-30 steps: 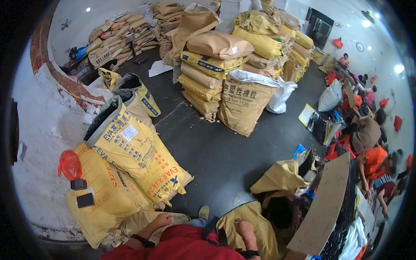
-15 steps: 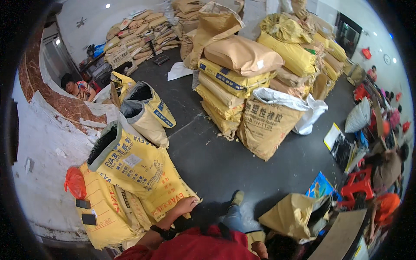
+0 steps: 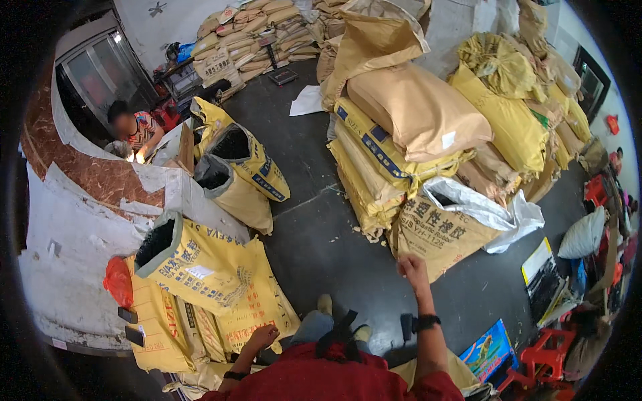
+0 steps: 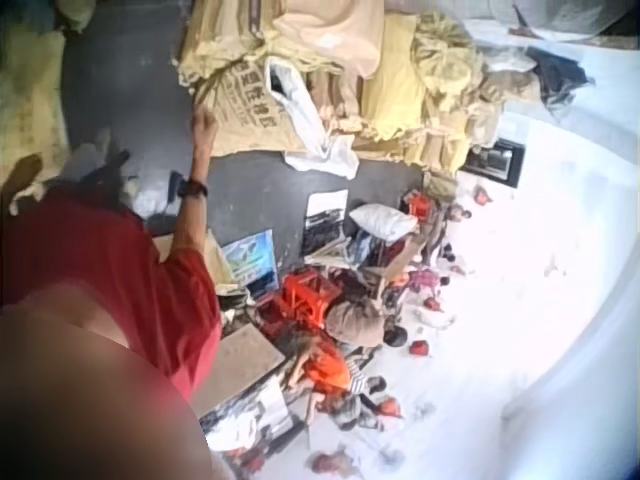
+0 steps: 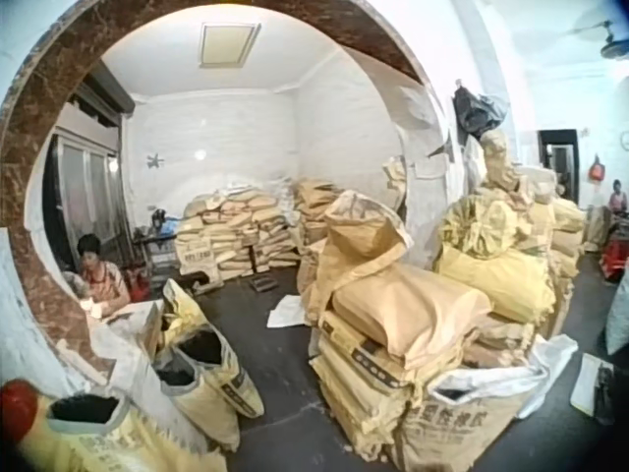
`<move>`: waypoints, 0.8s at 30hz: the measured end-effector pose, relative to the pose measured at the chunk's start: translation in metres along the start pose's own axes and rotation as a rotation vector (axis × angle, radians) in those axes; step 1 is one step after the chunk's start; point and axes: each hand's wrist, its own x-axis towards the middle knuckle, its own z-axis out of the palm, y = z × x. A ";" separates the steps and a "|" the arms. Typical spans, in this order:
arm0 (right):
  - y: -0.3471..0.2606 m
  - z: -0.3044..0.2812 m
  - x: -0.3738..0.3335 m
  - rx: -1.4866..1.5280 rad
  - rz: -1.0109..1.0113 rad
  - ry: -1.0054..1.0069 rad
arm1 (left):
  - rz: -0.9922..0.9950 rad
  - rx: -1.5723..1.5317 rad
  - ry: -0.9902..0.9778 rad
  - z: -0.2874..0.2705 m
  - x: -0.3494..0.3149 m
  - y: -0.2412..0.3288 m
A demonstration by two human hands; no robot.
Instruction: The person cuts a plastic tie from a bag using shears, ties the bag closed with a blue strap, and moves it aside. They then pick up another bag, tie it closed with a blue strap, and carry it across the room to a stack.
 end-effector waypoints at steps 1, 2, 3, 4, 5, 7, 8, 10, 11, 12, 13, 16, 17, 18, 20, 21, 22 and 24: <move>-0.031 0.020 0.028 0.201 -0.024 -0.001 | -0.001 -0.006 0.002 -0.007 0.010 -0.003; -0.054 0.031 0.050 0.304 -0.060 0.005 | -0.023 -0.036 -0.002 -0.016 0.023 0.001; -0.072 0.047 0.076 0.404 -0.091 -0.010 | -0.061 -0.076 -0.001 -0.027 0.033 0.003; -0.082 0.060 0.103 0.418 -0.122 -0.059 | -0.077 -0.084 -0.001 -0.039 0.046 0.003; -0.091 0.073 0.129 0.431 -0.154 -0.107 | -0.072 -0.091 0.007 -0.050 0.063 0.002; -0.113 0.101 0.166 0.416 -0.146 -0.110 | -0.138 -0.200 0.065 -0.077 0.094 -0.007; -0.117 0.112 0.186 0.426 -0.141 -0.131 | -0.137 -0.205 0.073 -0.092 0.112 -0.014; -0.130 0.126 0.226 0.413 -0.160 -0.117 | -0.071 -0.150 0.173 -0.120 0.146 -0.023; -0.138 0.129 0.248 0.432 -0.148 -0.061 | -0.042 -0.121 0.223 -0.132 0.161 -0.028; -0.148 0.131 0.268 0.457 -0.155 0.007 | 0.023 -0.103 0.278 -0.152 0.177 -0.020; -0.158 0.133 0.288 0.485 -0.160 0.073 | 0.045 -0.110 0.291 -0.174 0.192 -0.009; -0.194 0.144 0.348 0.539 -0.267 0.183 | 0.047 -0.111 0.237 -0.228 0.242 0.012; -0.210 0.145 0.365 0.527 -0.290 0.233 | 0.119 -0.178 0.252 -0.248 0.257 0.029; -0.218 0.150 0.391 0.536 -0.303 0.228 | 0.164 -0.186 0.272 -0.253 0.280 0.022; -0.226 0.135 0.447 0.590 -0.337 0.261 | 0.244 -0.220 0.302 -0.280 0.317 0.050; -0.231 0.133 0.474 0.649 -0.352 0.269 | 0.308 -0.260 0.346 -0.294 0.330 0.065; -0.242 0.130 0.495 0.646 -0.350 0.273 | 0.310 -0.260 0.342 -0.308 0.344 0.080; -0.264 0.122 0.532 0.744 -0.309 0.470 | 0.335 -0.341 0.254 -0.332 0.372 0.107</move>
